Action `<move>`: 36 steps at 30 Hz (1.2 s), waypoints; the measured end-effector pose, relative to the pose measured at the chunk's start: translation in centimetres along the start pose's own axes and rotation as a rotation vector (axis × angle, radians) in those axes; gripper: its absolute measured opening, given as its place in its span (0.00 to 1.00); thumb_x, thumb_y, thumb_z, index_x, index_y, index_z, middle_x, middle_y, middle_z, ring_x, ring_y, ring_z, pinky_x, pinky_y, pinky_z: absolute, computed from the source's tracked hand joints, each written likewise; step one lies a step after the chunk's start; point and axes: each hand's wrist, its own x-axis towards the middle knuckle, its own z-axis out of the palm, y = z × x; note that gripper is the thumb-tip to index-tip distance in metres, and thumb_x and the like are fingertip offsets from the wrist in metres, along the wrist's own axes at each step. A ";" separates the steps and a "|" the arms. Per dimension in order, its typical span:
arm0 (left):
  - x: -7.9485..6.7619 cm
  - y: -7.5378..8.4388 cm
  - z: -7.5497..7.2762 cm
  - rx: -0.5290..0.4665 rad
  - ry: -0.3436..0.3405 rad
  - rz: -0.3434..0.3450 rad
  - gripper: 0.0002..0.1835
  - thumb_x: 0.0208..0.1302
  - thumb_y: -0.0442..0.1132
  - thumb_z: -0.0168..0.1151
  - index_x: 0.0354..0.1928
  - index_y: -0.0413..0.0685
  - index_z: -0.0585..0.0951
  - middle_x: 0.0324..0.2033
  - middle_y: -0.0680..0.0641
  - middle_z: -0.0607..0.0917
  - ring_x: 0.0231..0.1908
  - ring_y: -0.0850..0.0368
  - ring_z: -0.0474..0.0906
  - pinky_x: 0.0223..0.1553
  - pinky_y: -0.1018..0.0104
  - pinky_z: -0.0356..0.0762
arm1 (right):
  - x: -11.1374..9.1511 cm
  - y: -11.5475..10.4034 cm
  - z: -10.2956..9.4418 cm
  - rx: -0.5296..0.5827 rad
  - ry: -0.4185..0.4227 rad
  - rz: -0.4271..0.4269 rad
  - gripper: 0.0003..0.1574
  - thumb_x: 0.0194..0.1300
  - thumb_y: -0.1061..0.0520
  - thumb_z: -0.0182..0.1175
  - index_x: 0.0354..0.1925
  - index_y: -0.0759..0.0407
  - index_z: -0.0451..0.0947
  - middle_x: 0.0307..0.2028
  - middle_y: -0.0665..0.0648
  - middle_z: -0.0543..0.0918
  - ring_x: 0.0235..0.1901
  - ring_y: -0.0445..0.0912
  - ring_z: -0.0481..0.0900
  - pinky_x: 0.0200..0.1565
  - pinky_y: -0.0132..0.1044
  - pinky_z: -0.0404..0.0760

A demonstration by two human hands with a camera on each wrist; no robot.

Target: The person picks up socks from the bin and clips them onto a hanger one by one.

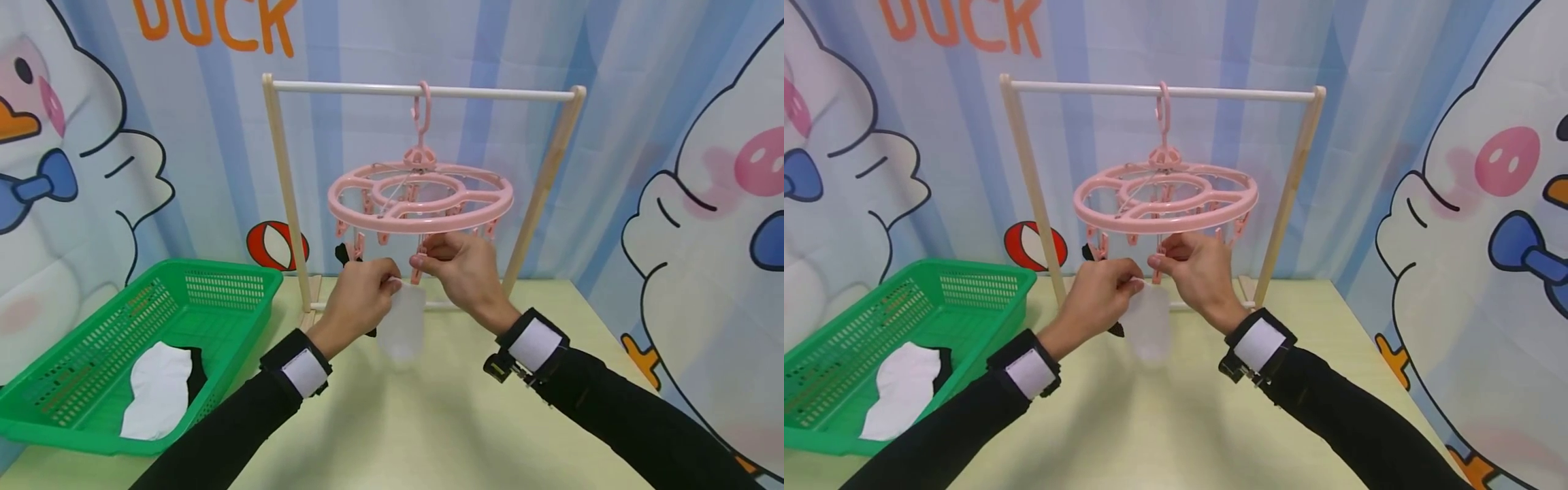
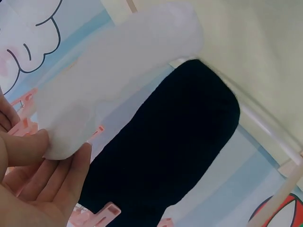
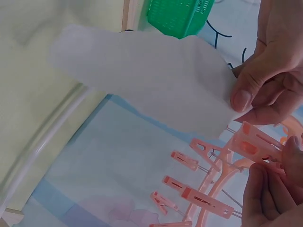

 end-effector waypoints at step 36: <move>0.7 0.6 0.5 -0.059 0.122 0.075 0.03 0.61 0.29 0.66 0.31 0.44 0.83 0.24 0.49 0.85 0.24 0.60 0.78 0.54 0.47 0.72 | -0.1 0.1 -0.1 -0.037 -0.015 0.047 0.11 0.54 0.62 0.73 0.35 0.66 0.83 0.29 0.58 0.86 0.31 0.42 0.85 0.35 0.41 0.85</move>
